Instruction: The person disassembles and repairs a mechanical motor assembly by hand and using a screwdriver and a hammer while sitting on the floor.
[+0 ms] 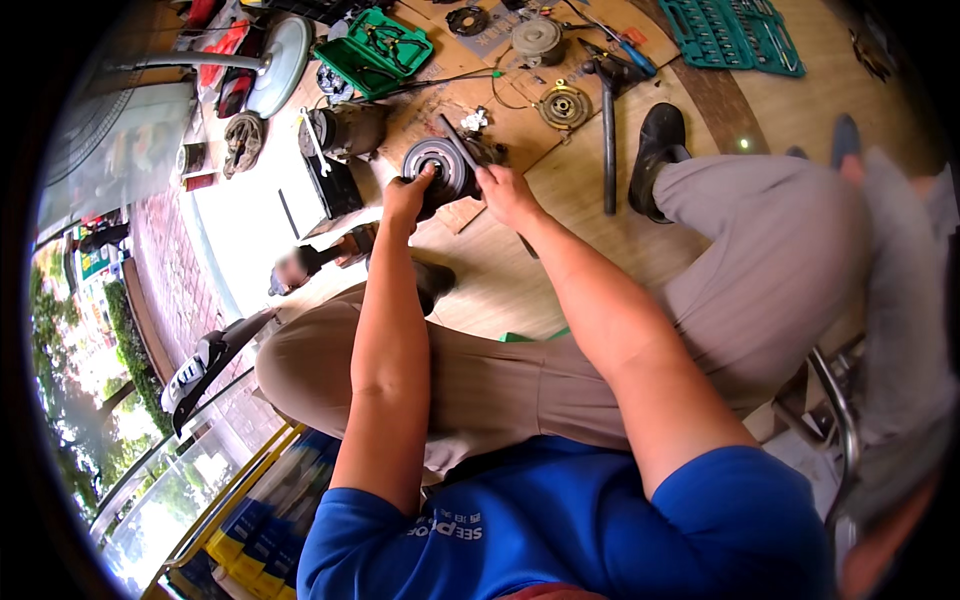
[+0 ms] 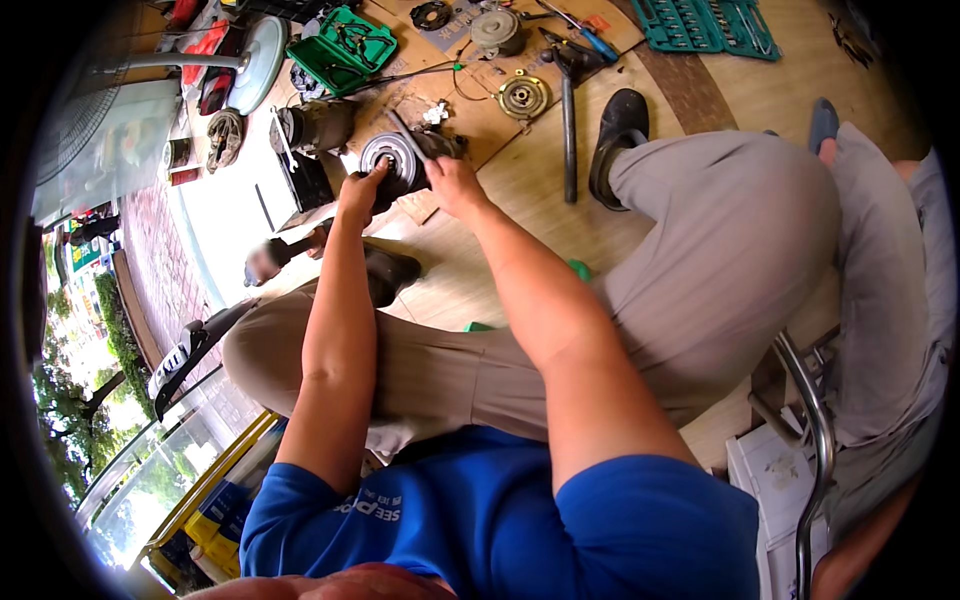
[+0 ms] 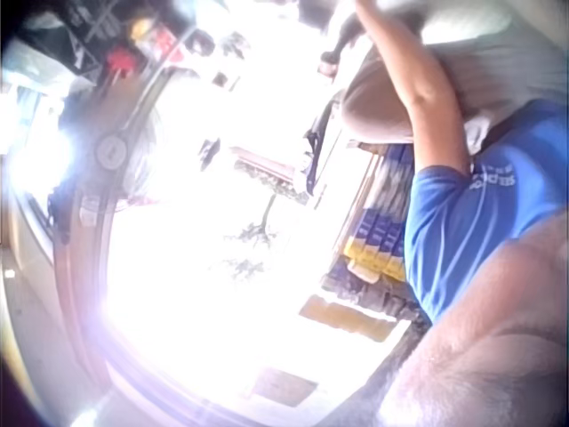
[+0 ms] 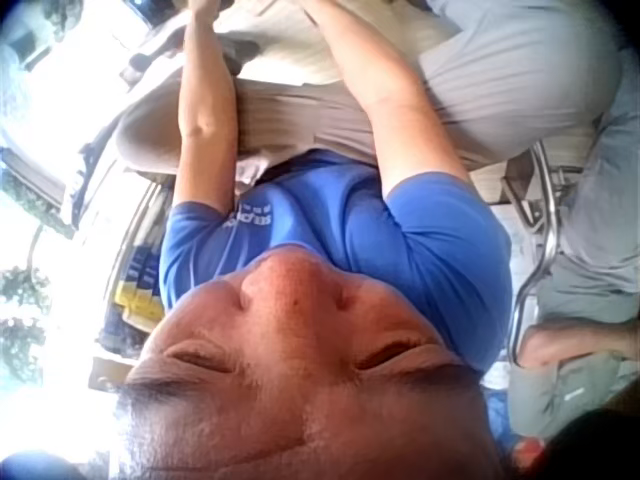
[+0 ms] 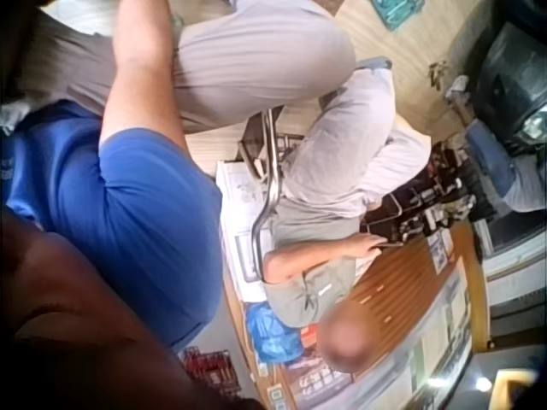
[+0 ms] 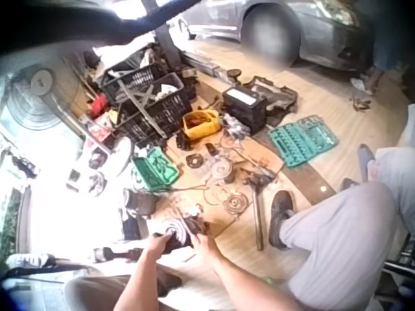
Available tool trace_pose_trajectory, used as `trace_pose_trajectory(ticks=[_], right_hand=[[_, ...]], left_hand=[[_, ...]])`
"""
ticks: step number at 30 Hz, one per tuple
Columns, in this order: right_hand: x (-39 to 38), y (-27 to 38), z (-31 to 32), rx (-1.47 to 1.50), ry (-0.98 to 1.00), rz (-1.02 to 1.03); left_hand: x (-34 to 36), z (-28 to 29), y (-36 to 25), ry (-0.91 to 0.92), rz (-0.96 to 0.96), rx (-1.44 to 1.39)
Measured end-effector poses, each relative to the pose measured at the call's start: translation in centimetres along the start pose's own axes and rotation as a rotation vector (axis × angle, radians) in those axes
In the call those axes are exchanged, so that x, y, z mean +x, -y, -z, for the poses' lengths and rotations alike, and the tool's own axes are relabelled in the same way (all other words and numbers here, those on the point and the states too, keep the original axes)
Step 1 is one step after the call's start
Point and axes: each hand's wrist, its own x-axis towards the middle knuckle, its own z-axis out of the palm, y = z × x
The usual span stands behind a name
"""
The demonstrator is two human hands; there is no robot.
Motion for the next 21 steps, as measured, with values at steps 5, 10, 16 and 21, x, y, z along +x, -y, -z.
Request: trace_pose_trajectory(ticks=[5, 10, 16, 21], right_hand=[[-0.6, 0.4, -0.7, 0.100, -0.217, -0.301], [-1.1, 0.7, -0.3, -0.116, -0.063, -0.017], [-0.8, 0.6, 0.0, -0.105, -0.040, -0.008], [-0.6, 0.5, 0.4, -0.060, -0.031, -0.063]], left_hand=[[-0.4, 0.5, 1.1, -0.042, 0.049, 0.118], [-1.4, 0.2, 0.2, -0.055, -0.009, 0.120], [-1.1, 0.2, -1.3, -0.038, -0.266, 0.124], [-1.1, 0.0, -1.4, -0.091, -0.251, 0.155]])
